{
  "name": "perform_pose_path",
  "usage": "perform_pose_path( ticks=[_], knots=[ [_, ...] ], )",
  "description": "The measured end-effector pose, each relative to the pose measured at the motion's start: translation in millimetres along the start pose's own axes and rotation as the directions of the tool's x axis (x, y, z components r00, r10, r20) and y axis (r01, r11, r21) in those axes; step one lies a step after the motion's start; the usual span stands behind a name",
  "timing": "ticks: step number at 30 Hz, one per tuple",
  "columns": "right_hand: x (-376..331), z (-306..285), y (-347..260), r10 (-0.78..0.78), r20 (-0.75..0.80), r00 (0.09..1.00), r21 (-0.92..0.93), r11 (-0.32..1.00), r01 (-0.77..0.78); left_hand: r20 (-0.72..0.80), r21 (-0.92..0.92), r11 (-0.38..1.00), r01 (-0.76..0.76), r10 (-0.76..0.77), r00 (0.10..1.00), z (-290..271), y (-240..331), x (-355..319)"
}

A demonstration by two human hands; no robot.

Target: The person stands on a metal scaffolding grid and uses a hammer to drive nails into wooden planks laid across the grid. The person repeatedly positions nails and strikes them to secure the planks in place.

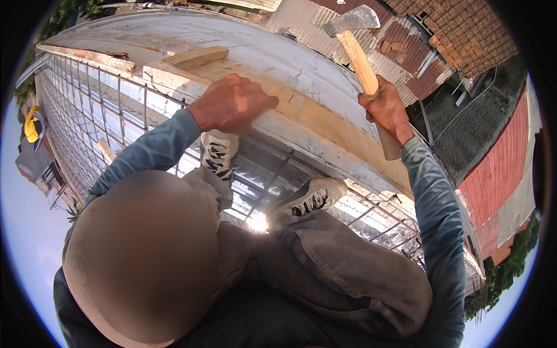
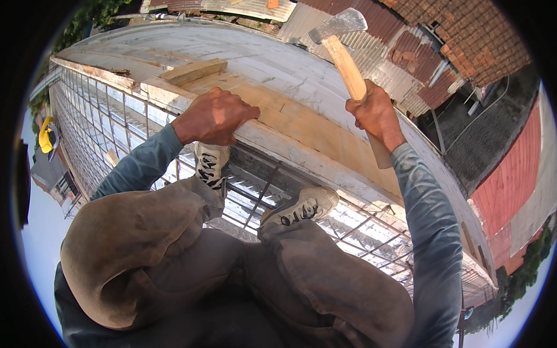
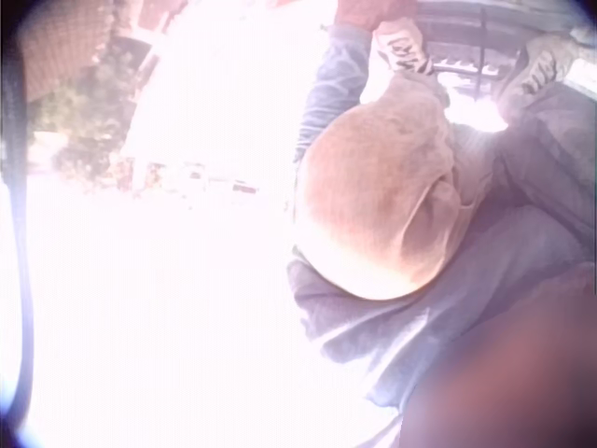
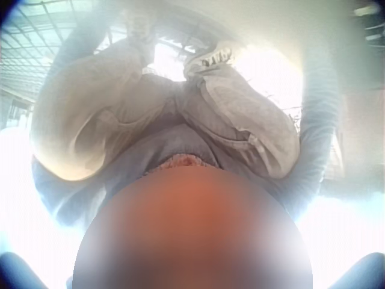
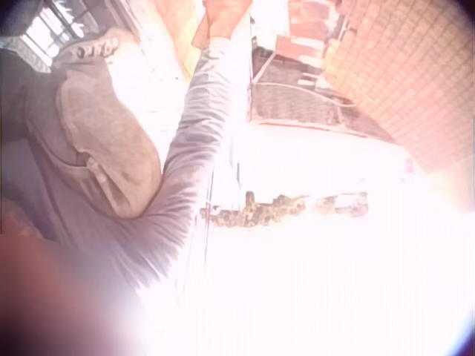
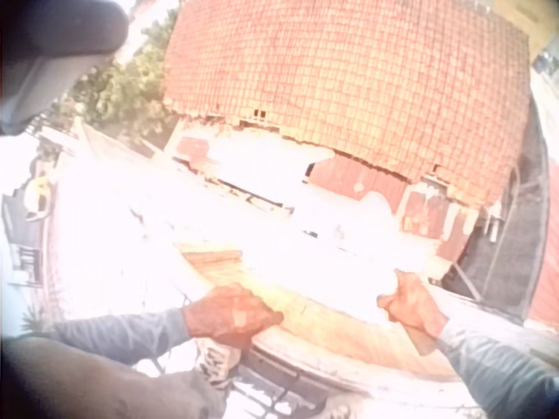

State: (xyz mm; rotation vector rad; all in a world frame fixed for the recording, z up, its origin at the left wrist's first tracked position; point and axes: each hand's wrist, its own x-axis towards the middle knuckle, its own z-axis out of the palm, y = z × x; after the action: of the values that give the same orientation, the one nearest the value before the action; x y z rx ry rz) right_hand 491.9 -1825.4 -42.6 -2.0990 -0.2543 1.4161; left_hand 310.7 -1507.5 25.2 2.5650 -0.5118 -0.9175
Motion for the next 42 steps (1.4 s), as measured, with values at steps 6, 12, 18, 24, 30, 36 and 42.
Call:
perform_pose_path(
  ticks=[6,12,18,24,30,36,42],
  knots=[
    [-1,14,12,-0.058,0.224,0.973,-0.488,0.857,0.163,0.032,0.022,0.999,0.040,-0.041,0.999,-15,7,-3],
    [2,-1,7,0.030,0.028,0.999,-0.012,0.999,-0.030,-0.020,0.015,1.000,0.009,-0.009,1.000,1,-1,1],
    [2,15,11,-0.015,0.209,0.978,-0.560,0.818,0.132,0.097,0.060,0.998,0.033,-0.039,0.995,-23,7,10],
    [-7,4,-4,0.086,0.066,0.994,-0.116,0.990,-0.078,0.049,0.018,1.000,0.013,-0.014,0.999,-13,5,3],
    [3,13,14,-0.262,0.138,0.955,-0.547,0.784,0.294,0.128,0.043,0.994,0.105,-0.110,0.986,-31,17,3],
    [0,10,2,0.032,0.027,0.999,0.041,0.999,-0.033,0.084,0.008,0.997,0.081,-0.082,0.993,-19,12,4],
    [0,-3,-6,0.040,0.190,0.981,-0.249,0.969,0.009,0.168,0.007,0.989,0.146,-0.145,0.975,-29,20,4]
  ],
)
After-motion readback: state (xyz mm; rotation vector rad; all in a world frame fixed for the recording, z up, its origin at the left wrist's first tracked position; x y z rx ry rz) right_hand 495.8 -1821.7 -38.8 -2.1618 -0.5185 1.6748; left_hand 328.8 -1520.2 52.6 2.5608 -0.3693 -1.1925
